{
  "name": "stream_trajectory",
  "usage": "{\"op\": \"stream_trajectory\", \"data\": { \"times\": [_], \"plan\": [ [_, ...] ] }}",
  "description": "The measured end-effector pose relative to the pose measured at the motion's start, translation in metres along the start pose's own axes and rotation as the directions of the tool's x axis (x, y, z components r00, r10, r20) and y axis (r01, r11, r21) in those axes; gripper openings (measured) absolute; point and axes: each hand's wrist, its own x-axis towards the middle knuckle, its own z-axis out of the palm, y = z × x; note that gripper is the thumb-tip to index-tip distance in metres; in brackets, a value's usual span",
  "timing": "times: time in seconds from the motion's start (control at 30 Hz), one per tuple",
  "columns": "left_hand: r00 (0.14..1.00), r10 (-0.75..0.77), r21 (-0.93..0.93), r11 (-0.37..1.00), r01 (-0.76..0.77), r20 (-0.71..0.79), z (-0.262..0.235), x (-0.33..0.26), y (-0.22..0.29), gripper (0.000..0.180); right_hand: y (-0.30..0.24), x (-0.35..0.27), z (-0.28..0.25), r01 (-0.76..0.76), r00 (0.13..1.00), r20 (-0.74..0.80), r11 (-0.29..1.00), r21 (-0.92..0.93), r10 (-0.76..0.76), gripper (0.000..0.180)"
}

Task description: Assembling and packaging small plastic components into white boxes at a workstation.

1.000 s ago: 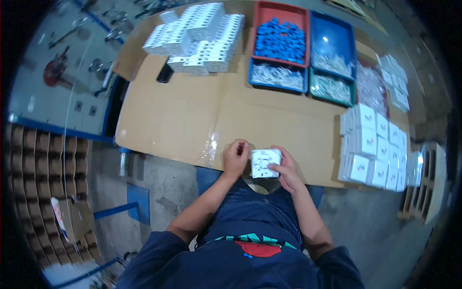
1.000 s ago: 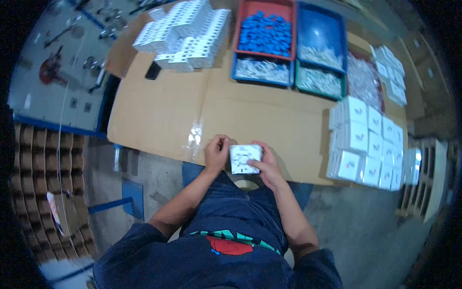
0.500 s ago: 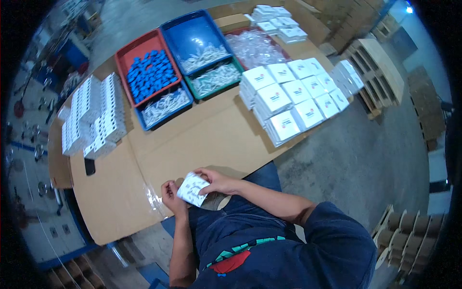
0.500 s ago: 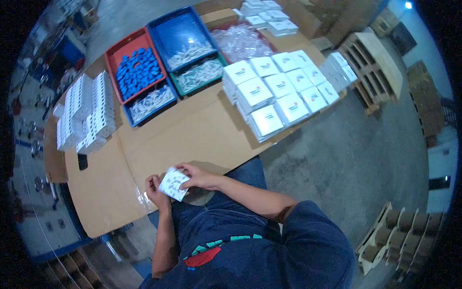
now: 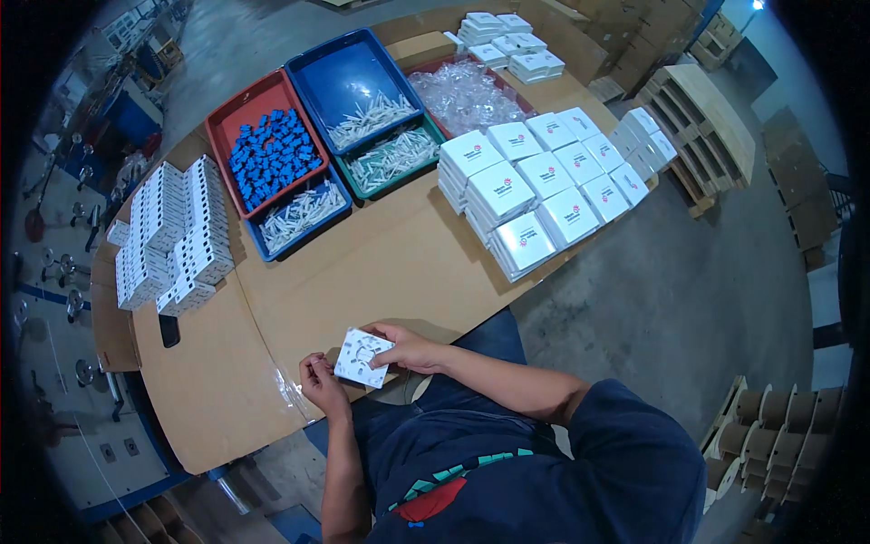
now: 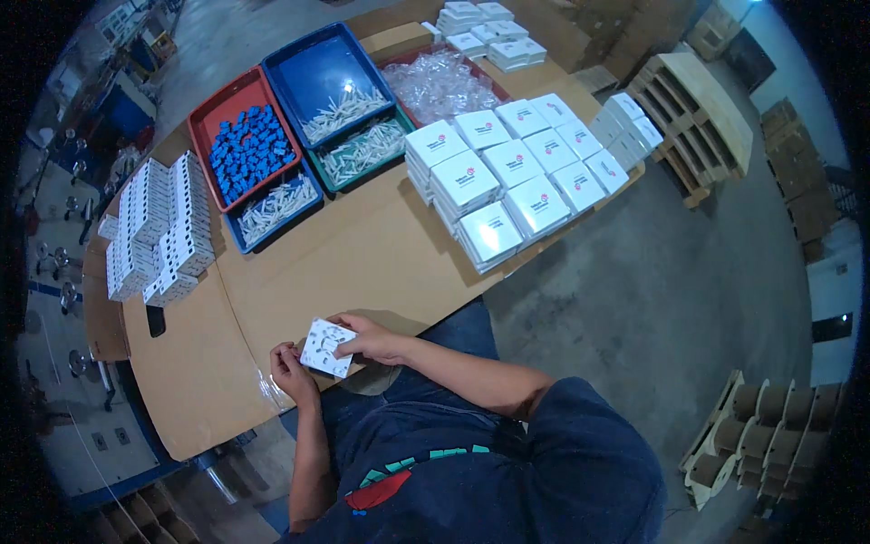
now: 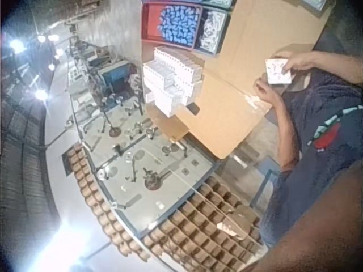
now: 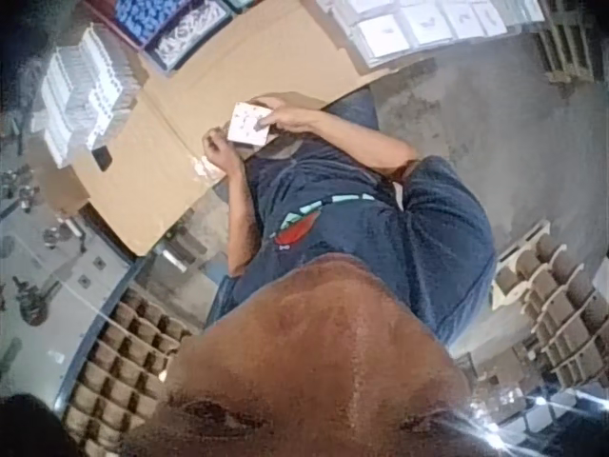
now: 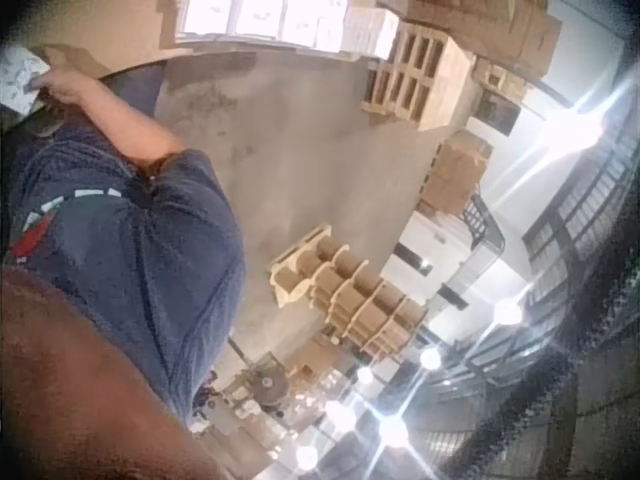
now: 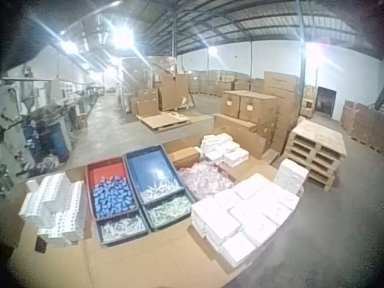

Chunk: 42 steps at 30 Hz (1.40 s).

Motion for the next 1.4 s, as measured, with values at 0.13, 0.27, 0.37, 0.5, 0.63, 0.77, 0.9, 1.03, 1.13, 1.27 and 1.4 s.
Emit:
{"op": "stream_trajectory", "data": {
  "times": [0.13,0.27,0.37,0.5,0.63,0.77,0.9,1.03,1.13,1.27,1.4],
  "plan": [
    [0.999,0.042,0.054,0.998,-0.041,-0.016,0.000,0.000,-0.002,0.018,0.000,0.004,-0.002,-0.022,1.000,-0.009,1.000,-0.023,0.022,0.049],
    [0.995,0.095,0.095,0.991,-0.092,-0.021,0.000,0.000,-0.004,0.023,-0.007,0.003,-0.003,-0.077,0.996,-0.031,0.994,0.083,0.080,0.045],
    [1.000,-0.019,0.014,1.000,0.019,-0.004,0.000,0.001,-0.005,0.023,-0.019,-0.005,0.002,-0.152,0.985,-0.054,0.967,0.207,0.167,0.045],
    [1.000,-0.003,0.053,0.999,0.002,0.008,0.000,0.001,-0.004,0.023,-0.019,-0.007,0.005,-0.050,0.999,0.021,0.992,0.117,0.048,0.050],
    [0.997,0.075,0.091,0.993,-0.073,-0.015,0.003,0.000,-0.002,0.018,-0.007,-0.001,-0.002,-0.046,0.997,0.058,0.999,0.027,0.044,0.052],
    [0.999,-0.028,0.047,0.999,0.027,0.028,-0.002,0.000,-0.005,0.020,-0.006,0.002,-0.007,-0.094,0.995,0.023,0.995,-0.028,0.094,0.037],
    [1.000,0.001,0.038,0.999,-0.001,0.021,-0.005,0.001,-0.012,0.019,-0.014,-0.004,0.001,-0.165,0.985,-0.035,0.980,0.110,0.170,0.040],
    [1.000,0.000,0.016,1.000,0.000,0.014,-0.002,0.001,-0.011,0.020,-0.012,-0.005,0.006,-0.102,0.994,0.037,0.990,0.098,0.099,0.042],
    [1.000,0.014,0.030,0.999,-0.015,0.021,-0.001,0.001,0.001,0.022,-0.007,-0.003,0.001,-0.027,0.998,0.057,1.000,0.005,0.027,0.043],
    [0.995,-0.026,-0.063,0.997,0.032,0.095,-0.006,0.006,0.000,0.024,-0.003,0.003,-0.007,-0.088,0.996,-0.006,0.995,-0.050,0.088,0.045],
    [0.982,-0.066,-0.028,0.997,0.072,0.176,-0.013,0.005,0.015,0.029,-0.005,0.005,-0.004,0.041,0.994,-0.099,0.997,-0.066,-0.047,0.045]
  ]
}}
